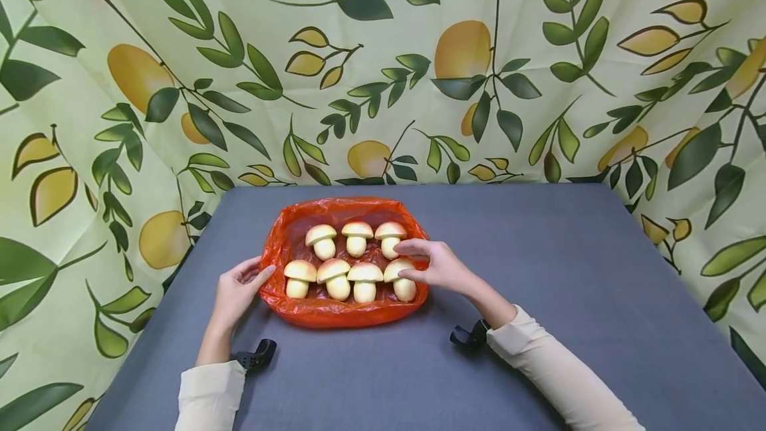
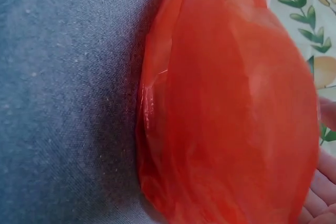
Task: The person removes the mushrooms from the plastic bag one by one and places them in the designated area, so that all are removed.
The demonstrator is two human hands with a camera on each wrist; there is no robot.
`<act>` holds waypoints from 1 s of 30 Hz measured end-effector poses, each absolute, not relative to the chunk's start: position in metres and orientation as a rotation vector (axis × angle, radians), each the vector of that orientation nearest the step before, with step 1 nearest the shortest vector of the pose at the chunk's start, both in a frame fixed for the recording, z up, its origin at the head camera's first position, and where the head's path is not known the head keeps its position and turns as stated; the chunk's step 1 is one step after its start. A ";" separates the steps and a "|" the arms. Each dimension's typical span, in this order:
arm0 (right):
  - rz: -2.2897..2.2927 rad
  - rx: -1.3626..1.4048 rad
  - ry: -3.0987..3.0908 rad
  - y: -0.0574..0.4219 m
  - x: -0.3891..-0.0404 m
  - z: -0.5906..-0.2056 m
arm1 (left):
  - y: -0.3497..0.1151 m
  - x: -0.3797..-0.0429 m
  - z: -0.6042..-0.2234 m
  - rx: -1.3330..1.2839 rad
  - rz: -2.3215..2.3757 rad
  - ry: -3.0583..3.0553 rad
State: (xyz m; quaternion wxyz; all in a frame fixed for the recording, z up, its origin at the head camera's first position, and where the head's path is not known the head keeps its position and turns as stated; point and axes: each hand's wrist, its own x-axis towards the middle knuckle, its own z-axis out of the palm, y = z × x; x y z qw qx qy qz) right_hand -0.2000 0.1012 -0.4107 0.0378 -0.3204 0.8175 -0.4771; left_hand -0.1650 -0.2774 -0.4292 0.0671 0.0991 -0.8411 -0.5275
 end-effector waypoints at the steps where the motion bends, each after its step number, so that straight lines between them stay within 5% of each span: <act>1: -1.443 -0.983 2.509 0.100 -0.202 -0.411 | -0.277 -0.165 -0.429 0.291 -1.600 -2.525; 30: -1.161 -0.943 2.637 0.106 -0.217 -0.432 | -0.282 -0.180 -0.421 0.111 -1.593 -2.673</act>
